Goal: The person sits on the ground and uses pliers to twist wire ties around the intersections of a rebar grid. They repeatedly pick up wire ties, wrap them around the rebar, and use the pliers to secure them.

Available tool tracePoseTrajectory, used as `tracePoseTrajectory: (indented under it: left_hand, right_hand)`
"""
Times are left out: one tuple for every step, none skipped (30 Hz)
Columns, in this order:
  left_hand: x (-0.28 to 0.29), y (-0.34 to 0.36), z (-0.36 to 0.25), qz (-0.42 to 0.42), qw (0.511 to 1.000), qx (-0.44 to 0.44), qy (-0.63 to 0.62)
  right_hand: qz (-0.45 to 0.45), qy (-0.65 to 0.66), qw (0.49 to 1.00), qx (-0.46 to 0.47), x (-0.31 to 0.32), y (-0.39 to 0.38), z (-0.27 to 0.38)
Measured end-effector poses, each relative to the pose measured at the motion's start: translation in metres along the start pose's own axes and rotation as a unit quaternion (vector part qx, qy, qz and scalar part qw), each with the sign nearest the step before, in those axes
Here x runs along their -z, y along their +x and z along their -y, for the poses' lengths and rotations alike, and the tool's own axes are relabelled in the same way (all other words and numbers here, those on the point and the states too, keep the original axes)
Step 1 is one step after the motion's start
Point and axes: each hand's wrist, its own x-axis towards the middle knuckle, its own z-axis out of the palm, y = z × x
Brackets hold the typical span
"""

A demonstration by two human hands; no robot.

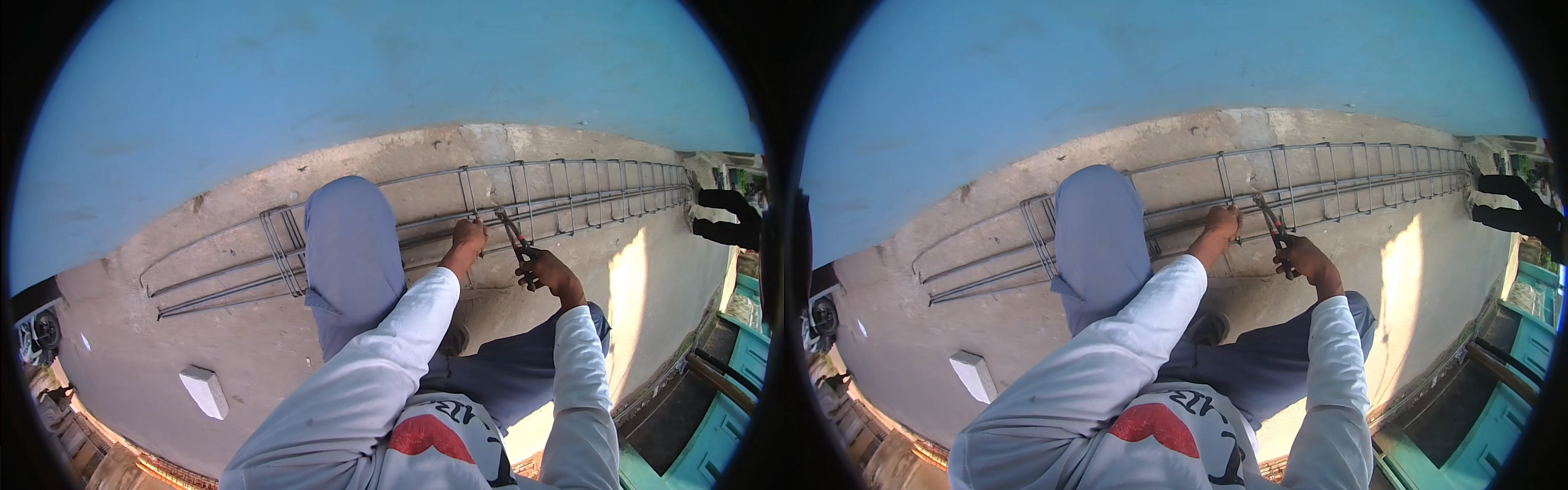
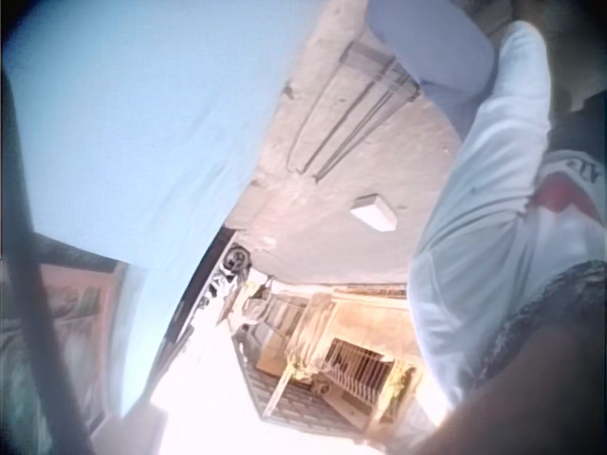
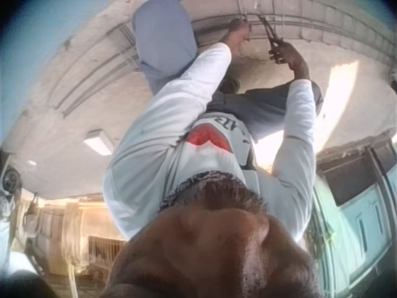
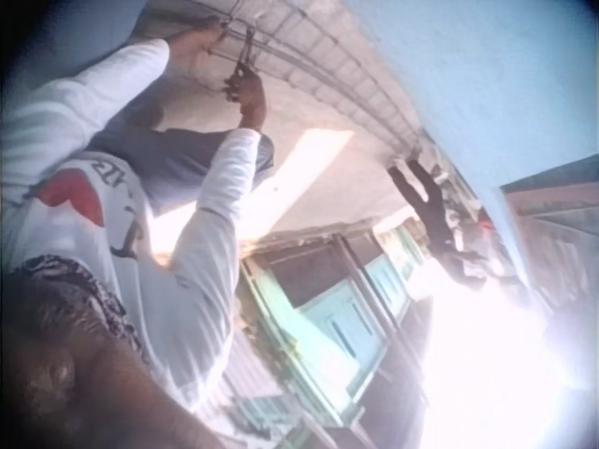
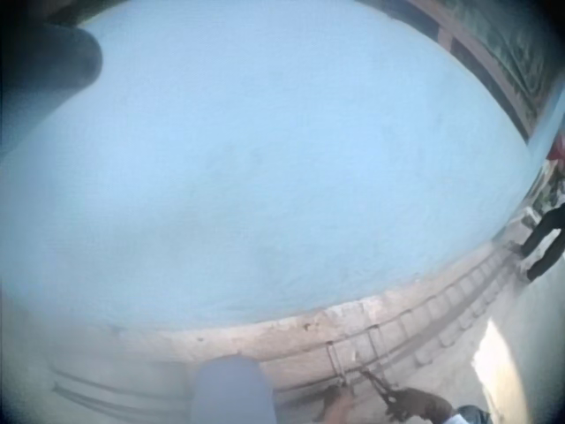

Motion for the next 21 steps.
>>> tracePoseTrajectory:
  left_hand:
    - [-0.007,0.002,-0.001,0.016,0.999,0.014,-0.035]
    - [-0.008,0.006,-0.001,0.025,0.997,0.029,-0.069]
    - [-0.007,0.016,-0.003,0.031,0.993,0.038,-0.106]
    - [-0.006,0.025,-0.006,0.006,1.0,-0.007,-0.03]
    - [0.019,0.046,-0.007,-0.043,0.996,-0.063,0.042]
    - [0.018,0.048,-0.007,-0.064,0.985,-0.102,0.122]
    - [0.025,0.047,-0.005,-0.074,0.952,-0.131,0.267]
    - [0.007,0.027,-0.001,-0.046,0.898,-0.152,0.41]
    - [-0.006,0.007,-0.002,-0.024,0.821,-0.181,0.542]
    - [-0.005,-0.005,-0.007,-0.001,0.801,-0.168,0.574]
    - [-0.002,-0.015,-0.01,0.019,0.782,-0.153,0.604]
    - [0.0,-0.026,-0.017,0.04,0.761,-0.137,0.633]
    - [0.003,-0.033,-0.028,0.028,0.789,-0.124,0.601]
    - [0.004,-0.043,-0.048,0.016,0.816,-0.112,0.567]
    - [0.017,-0.046,-0.065,-0.005,0.842,-0.099,0.53]
    - [0.034,-0.029,-0.07,0.061,0.876,-0.137,0.458]
    - [0.035,-0.033,-0.078,0.083,0.918,-0.13,0.366]
    - [0.035,-0.038,-0.091,0.104,0.949,-0.121,0.273]
    - [0.032,-0.044,-0.101,0.125,0.97,-0.11,0.177]
    - [0.039,-0.047,-0.111,0.123,0.969,-0.137,0.162]
    - [0.042,-0.049,-0.113,0.125,0.968,-0.159,0.146]
  right_hand:
    - [-0.017,0.024,1.0,0.004,0.004,0.002,-0.018]
    - [-0.028,0.047,0.998,0.011,0.0,0.002,-0.027]
    - [-0.037,0.065,0.997,0.022,-0.005,0.001,-0.027]
    - [-0.026,0.084,0.996,0.035,-0.01,0.0,-0.025]
    - [0.003,0.092,0.994,0.062,-0.027,0.002,-0.004]
    - [0.011,0.115,0.991,0.07,-0.031,0.0,-0.007]
    - [0.008,0.099,0.992,0.081,-0.035,0.002,-0.003]
    - [-0.019,0.099,0.992,0.069,-0.025,0.002,-0.025]
    - [-0.042,0.096,0.992,0.064,-0.015,0.0,-0.042]
    - [-0.057,0.063,0.994,0.069,-0.012,0.003,-0.045]
    - [-0.07,0.027,0.994,0.074,-0.01,0.007,-0.047]
    - [-0.083,-0.009,0.993,0.078,-0.008,0.008,-0.047]
    - [-0.085,-0.016,0.993,0.079,-0.006,0.009,-0.047]
    - [-0.088,-0.023,0.992,0.082,-0.005,0.004,-0.039]
    - [-0.086,-0.036,0.992,0.09,-0.01,0.002,-0.029]
    - [-0.077,-0.041,0.991,0.1,-0.016,0.003,-0.025]
    - [-0.077,-0.042,0.991,0.103,-0.016,0.005,-0.028]
    - [-0.076,-0.042,0.99,0.11,-0.016,0.006,-0.028]
    - [-0.075,-0.073,0.987,0.12,-0.018,0.006,-0.029]
    - [-0.069,-0.106,0.982,0.14,-0.025,0.008,-0.021]
    - [-0.065,-0.137,0.977,0.152,-0.034,0.005,-0.014]
